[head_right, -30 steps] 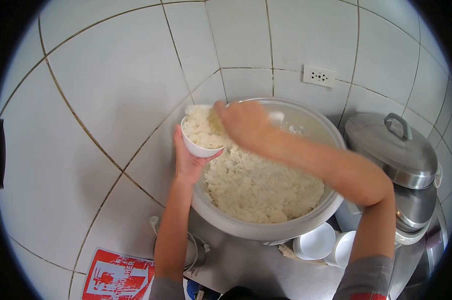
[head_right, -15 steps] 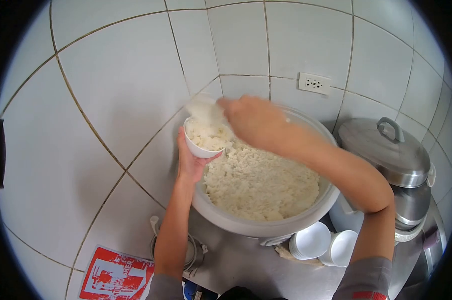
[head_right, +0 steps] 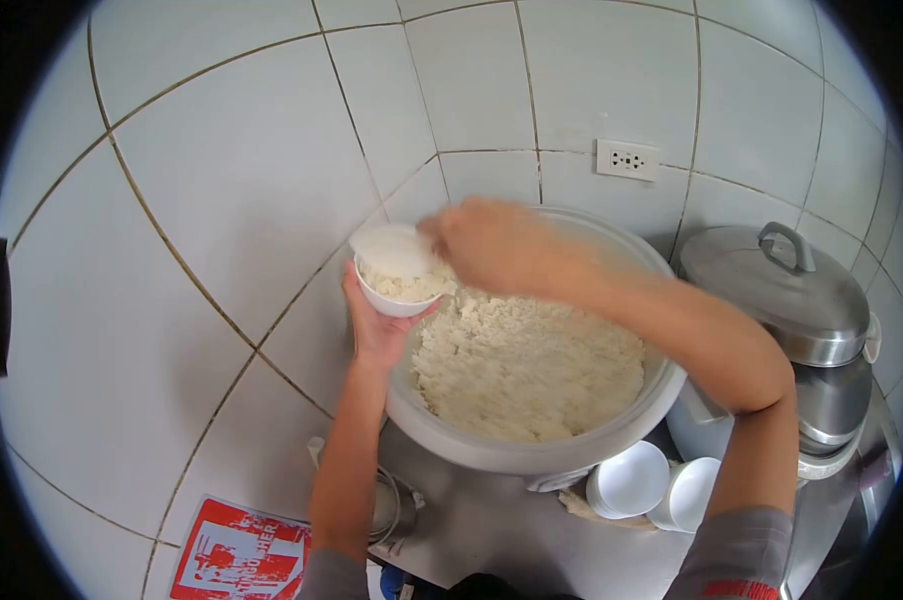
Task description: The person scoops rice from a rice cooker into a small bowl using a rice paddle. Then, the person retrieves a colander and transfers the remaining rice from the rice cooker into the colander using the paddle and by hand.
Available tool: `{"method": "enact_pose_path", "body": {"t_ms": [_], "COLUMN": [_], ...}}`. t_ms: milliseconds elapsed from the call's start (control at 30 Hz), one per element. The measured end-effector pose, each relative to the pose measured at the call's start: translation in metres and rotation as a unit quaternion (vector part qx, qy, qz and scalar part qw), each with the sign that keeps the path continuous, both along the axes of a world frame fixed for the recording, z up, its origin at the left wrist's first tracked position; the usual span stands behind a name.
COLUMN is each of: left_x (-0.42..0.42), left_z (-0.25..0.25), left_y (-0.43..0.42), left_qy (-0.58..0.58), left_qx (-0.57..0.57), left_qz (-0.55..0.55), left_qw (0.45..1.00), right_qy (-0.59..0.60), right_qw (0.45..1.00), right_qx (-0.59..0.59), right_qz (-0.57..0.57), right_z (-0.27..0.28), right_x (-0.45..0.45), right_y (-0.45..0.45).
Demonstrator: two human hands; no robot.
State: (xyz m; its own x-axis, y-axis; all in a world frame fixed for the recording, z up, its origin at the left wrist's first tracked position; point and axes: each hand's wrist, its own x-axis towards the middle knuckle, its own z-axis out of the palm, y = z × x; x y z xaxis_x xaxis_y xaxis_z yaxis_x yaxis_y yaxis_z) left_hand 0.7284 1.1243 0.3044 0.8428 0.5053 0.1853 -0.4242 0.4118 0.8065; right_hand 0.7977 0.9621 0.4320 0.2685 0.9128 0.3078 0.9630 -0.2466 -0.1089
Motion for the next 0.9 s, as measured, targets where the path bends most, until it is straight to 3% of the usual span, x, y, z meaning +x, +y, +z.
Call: {"method": "enact_pose_path", "body": {"t_ms": [67, 200, 300, 400, 500, 633, 700, 800, 900], "left_x": [0.002, 0.001, -0.004, -0.003, -0.003, 0.0, 0.001, 0.001, 0.0], "left_z": [0.0, 0.0, -0.001, -0.002, -0.001, -0.007, -0.008, -0.007, -0.009], "left_y": [-0.001, -0.002, 0.002, 0.008, 0.005, 0.014, 0.017, 0.017, 0.019], "left_qy": [-0.017, -0.007, -0.01, -0.039, -0.054, -0.077, -0.061, -0.046, -0.051], "left_qx": [-0.007, -0.028, -0.063, -0.09, -0.097, -0.132, -0.102, -0.096, -0.079], "left_qz": [-0.029, -0.064, -0.08, -0.104, -0.126, -0.242, -0.219, -0.18, -0.2], "left_qw": [0.999, 0.998, 0.995, 0.99, 0.986, 0.958, 0.968, 0.978, 0.975], "right_qy": [-0.039, -0.146, -0.072, 0.094, 0.133, 0.033, 0.004, 0.161, 0.129], "right_qw": [0.996, 0.989, 0.994, 0.994, 0.986, 0.993, 0.994, 0.975, 0.98], "right_qx": [0.086, -0.015, 0.086, 0.064, 0.088, 0.097, 0.095, 0.127, 0.085], "right_qz": [0.008, -0.015, -0.006, -0.01, 0.042, 0.061, 0.053, 0.083, 0.127], "right_z": [0.011, -0.029, -0.019, -0.012, -0.041, -0.036, -0.026, -0.011, -0.024], "right_x": [0.017, 0.027, 0.049, 0.061, 0.077, 0.076, 0.075, 0.066, 0.058], "right_y": [0.004, 0.02, 0.005, -0.029, -0.028, -0.002, 0.002, -0.016, -0.018]}}
